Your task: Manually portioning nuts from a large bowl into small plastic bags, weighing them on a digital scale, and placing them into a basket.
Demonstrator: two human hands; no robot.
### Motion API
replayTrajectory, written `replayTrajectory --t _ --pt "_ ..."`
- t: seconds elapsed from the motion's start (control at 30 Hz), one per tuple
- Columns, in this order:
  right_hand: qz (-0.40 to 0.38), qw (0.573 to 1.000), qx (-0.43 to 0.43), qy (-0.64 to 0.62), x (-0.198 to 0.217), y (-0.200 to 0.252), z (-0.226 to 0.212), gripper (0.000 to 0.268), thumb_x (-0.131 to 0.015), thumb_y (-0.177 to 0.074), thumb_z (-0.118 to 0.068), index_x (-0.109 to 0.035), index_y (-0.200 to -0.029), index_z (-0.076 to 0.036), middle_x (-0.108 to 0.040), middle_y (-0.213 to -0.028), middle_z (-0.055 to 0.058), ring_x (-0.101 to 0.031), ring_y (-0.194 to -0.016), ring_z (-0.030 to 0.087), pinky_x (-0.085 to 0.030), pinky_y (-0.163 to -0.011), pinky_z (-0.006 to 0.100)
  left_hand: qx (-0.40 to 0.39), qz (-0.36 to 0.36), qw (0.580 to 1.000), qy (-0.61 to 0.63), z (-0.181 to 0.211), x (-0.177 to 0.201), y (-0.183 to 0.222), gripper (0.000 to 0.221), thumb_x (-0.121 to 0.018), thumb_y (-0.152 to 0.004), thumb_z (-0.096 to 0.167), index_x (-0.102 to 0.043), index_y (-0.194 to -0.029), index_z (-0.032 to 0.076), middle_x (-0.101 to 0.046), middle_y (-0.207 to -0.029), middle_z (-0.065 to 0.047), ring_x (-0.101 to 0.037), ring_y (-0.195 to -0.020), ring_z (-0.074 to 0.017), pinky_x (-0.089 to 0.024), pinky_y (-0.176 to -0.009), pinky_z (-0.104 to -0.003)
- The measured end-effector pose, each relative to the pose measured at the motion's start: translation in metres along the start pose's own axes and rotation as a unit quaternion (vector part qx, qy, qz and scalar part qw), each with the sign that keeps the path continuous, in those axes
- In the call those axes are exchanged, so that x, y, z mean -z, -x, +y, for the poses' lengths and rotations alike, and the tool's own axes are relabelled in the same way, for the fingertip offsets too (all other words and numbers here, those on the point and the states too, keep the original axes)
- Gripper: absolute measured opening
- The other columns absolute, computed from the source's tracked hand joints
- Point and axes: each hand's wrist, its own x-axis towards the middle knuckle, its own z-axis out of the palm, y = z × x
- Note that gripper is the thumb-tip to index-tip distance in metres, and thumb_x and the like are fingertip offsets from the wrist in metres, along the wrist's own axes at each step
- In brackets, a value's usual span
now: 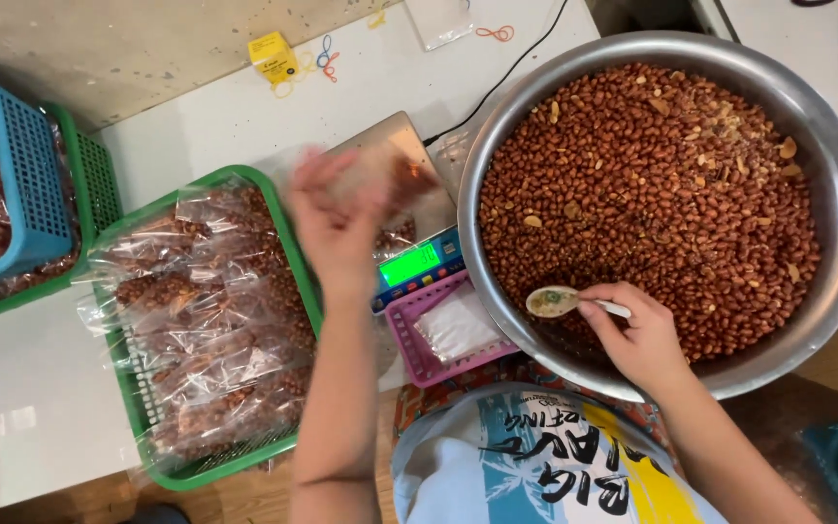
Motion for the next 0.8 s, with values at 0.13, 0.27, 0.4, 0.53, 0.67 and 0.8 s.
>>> replayTrajectory --t 0.13,0.27,0.4,0.53,0.67,0.8 --pt "-0.007 1.000 -0.027 -0.012 0.002 0.006 0.008 0.008 -0.077 -0.095 -0.011 -0.076 -0.099 -0.005 -0.076 -0.087 0.014 -0.074 -0.087 0.031 -0.056 -0.083 0.045 0.125 -0.066 0.973 0.183 -0.042 -0.048 0.067 0.012 -0.072 -0.094 0.002 -0.068 -0.098 0.013 -0.059 -0.147 -0.008 -0.048 -0.143 -0.0219 -0.038 -0.118 -0.040" --pt "0.038 0.999 0.003 0.020 0.012 0.012 0.018 0.005 -0.075 -0.097 -0.014 -0.075 -0.098 -0.009 -0.074 -0.077 0.007 -0.071 -0.074 0.023 -0.057 -0.070 0.039 0.400 -0.149 0.827 0.366 -0.031 -0.085 0.109 0.035 -0.070 -0.093 0.001 -0.052 -0.119 0.015 -0.071 -0.117 -0.010 -0.074 -0.098 -0.0290 -0.064 -0.077 -0.044" --pt "0.067 0.988 0.096 0.105 0.031 0.009 -0.015 0.017 -0.075 -0.094 -0.014 -0.076 -0.111 -0.011 -0.074 -0.078 0.006 -0.070 -0.070 0.028 -0.057 -0.066 0.038 0.425 -0.251 0.835 0.245 -0.035 -0.101 0.131 0.064 -0.085 -0.080 0.003 -0.053 -0.135 0.011 -0.071 -0.115 -0.015 -0.073 -0.098 -0.0237 -0.066 -0.073 -0.038" --pt "0.009 0.980 0.160 0.121 0.033 0.007 -0.035 0.025 -0.068 -0.090 -0.004 -0.077 -0.112 -0.011 -0.070 -0.071 0.011 -0.069 -0.064 0.032 -0.059 -0.062 0.043 0.430 -0.279 0.829 0.225 -0.017 -0.101 0.127 0.069 -0.084 -0.079 -0.004 -0.057 -0.141 0.012 -0.074 -0.110 -0.014 -0.073 -0.095 -0.0194 -0.066 -0.076 -0.032" --pt "-0.024 0.970 0.145 0.195 0.036 0.002 -0.036 0.030 -0.067 -0.092 -0.009 -0.077 -0.118 -0.018 -0.073 -0.074 0.009 -0.073 -0.069 0.028 -0.060 -0.063 0.036 0.400 -0.304 0.846 0.181 -0.012 -0.100 0.125 0.041 -0.081 -0.086 0.008 -0.071 -0.126 0.004 -0.076 -0.107 -0.015 -0.071 -0.098 -0.0178 -0.061 -0.085 -0.032" --pt "-0.033 0.969 0.139 0.203 0.035 0.004 -0.036 0.031 -0.066 -0.094 -0.011 -0.076 -0.122 -0.019 -0.073 -0.075 0.009 -0.072 -0.067 0.028 -0.060 -0.060 0.035 0.405 -0.294 0.852 0.150 -0.020 -0.098 0.131 0.029 -0.078 -0.092 0.016 -0.076 -0.118 0.003 -0.077 -0.103 -0.013 -0.071 -0.097 -0.0161 -0.058 -0.087 -0.032"
